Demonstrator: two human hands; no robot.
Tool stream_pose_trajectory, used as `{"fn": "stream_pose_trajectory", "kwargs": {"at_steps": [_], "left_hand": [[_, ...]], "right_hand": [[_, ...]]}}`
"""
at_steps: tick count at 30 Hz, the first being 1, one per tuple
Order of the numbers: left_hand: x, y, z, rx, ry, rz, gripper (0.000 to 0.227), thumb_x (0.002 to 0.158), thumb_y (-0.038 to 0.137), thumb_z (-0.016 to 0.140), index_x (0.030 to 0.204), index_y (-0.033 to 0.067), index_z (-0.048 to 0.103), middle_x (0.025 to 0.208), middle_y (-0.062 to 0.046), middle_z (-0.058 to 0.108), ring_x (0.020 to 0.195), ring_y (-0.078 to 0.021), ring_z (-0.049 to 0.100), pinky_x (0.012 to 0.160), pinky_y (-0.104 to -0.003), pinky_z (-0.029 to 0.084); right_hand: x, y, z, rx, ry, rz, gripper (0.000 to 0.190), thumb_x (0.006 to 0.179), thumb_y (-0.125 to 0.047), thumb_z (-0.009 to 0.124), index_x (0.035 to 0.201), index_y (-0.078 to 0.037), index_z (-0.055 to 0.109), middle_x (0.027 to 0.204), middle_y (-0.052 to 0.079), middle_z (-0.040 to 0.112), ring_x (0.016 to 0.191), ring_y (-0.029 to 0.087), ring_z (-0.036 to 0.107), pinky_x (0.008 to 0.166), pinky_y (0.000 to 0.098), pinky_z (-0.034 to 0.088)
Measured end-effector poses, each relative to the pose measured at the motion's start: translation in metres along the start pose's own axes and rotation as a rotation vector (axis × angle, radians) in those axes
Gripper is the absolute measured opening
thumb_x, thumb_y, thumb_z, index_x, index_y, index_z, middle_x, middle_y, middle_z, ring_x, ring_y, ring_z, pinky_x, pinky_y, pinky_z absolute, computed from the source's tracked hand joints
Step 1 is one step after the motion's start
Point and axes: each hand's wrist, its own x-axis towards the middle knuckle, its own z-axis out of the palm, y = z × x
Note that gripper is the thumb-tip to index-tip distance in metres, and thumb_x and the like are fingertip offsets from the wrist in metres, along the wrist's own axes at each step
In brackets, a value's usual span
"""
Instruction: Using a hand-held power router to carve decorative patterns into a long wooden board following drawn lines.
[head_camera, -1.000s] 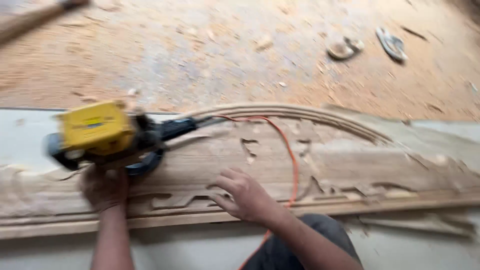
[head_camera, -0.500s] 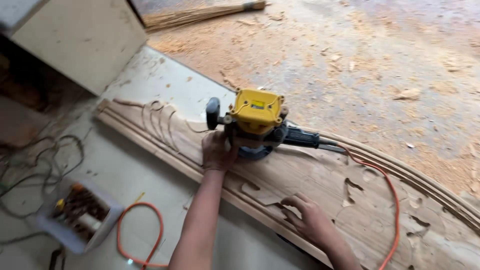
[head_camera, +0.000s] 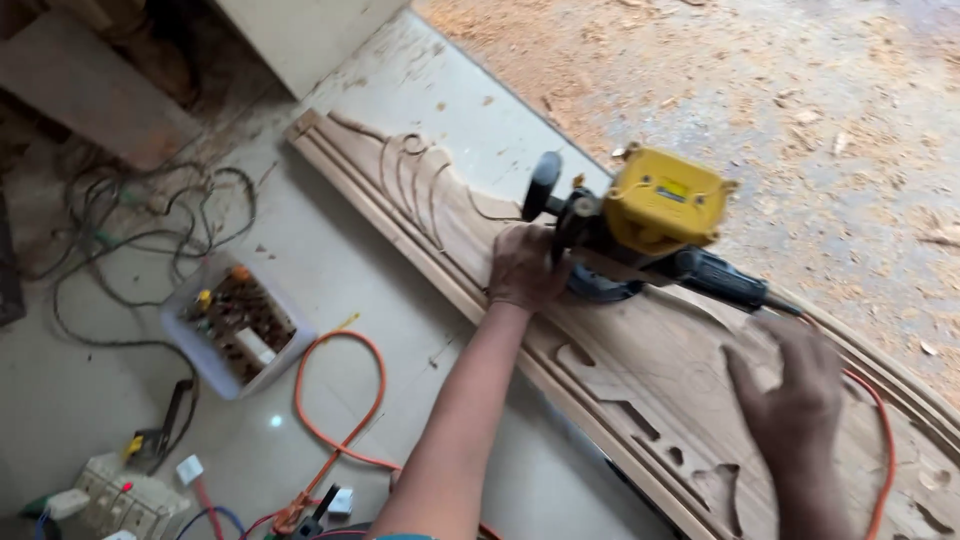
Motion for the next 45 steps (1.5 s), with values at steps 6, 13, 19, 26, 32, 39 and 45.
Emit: {"fn": "stream_pose_trajectory", "kwargs": {"at_steps": [6,13,19,26,32,39,45], "left_hand": [[0.004,0.006,-0.011,-0.073,-0.022,-0.032,0.024,0.083,0.033,0.073,0.100,0.0181,0.064,0.100,-0.008,0.062,0.108,-0.0327,0.062,0.107,-0.052,0.042],[0.003,0.007,-0.018,-0.131,-0.015,-0.036,0.025,0.089,0.032,0.070,0.108,0.0176,0.062,0.106,-0.005,0.061,0.112,-0.0287,0.062,0.112,-0.049,0.041],[-0.005,-0.005,-0.004,-0.075,-0.033,-0.031,0.024,0.092,0.031,0.068,0.111,0.0174,0.062,0.115,-0.007,0.061,0.119,-0.0319,0.058,0.113,-0.051,0.038],[0.024,-0.066,-0.051,-0.024,-0.114,-0.153,0.033,0.095,0.027,0.067,0.126,0.0153,0.066,0.116,-0.010,0.064,0.119,-0.0343,0.057,0.116,-0.061,0.033],[0.012,-0.166,-0.086,0.176,0.108,-0.066,0.042,0.098,0.022,0.064,0.139,0.0123,0.060,0.143,-0.015,0.058,0.140,-0.0373,0.050,0.116,-0.073,0.026],[0.021,-0.178,-0.113,-0.059,0.173,-0.342,0.037,0.102,0.015,0.059,0.138,0.0055,0.060,0.148,-0.019,0.058,0.145,-0.0402,0.048,0.117,-0.067,0.026],[0.014,-0.187,-0.093,-0.159,0.315,-0.282,0.031,0.103,0.011,0.057,0.132,0.0013,0.057,0.152,-0.028,0.052,0.144,-0.0439,0.047,0.121,-0.054,0.033]], "right_hand": [[0.075,0.031,0.043,-0.433,-0.513,-0.020,0.083,0.073,-0.041,0.087,0.145,-0.010,0.059,0.114,0.012,0.075,0.106,0.028,0.069,0.102,0.0441,0.054],[0.090,0.034,0.073,-0.581,-0.644,0.012,0.041,0.086,-0.046,0.078,0.117,-0.021,0.069,0.092,0.007,0.075,0.083,0.024,0.075,0.067,0.0405,0.060],[0.095,0.010,0.071,-0.684,-0.452,-0.065,0.033,0.101,-0.053,0.068,0.105,-0.020,0.070,0.076,0.001,0.068,0.055,0.017,0.066,0.048,0.0320,0.048],[0.141,-0.049,0.108,-0.524,-0.365,-0.306,0.039,0.094,-0.033,0.076,0.130,-0.020,0.071,0.073,-0.002,0.062,0.053,0.012,0.053,0.044,0.0280,0.039],[0.197,-0.144,0.163,-0.359,-0.262,-0.481,0.024,0.107,-0.026,0.066,0.129,-0.019,0.071,0.064,0.000,0.056,0.047,0.012,0.046,0.041,0.0304,0.033],[0.236,-0.178,0.213,-0.373,-0.214,-0.672,0.028,0.106,-0.023,0.062,0.132,-0.017,0.070,0.064,-0.003,0.056,0.046,0.009,0.046,0.038,0.0270,0.033],[0.244,-0.172,0.222,-0.350,-0.335,-0.623,0.028,0.106,-0.023,0.064,0.132,-0.014,0.068,0.068,-0.001,0.061,0.051,0.011,0.052,0.042,0.0284,0.039]]}}
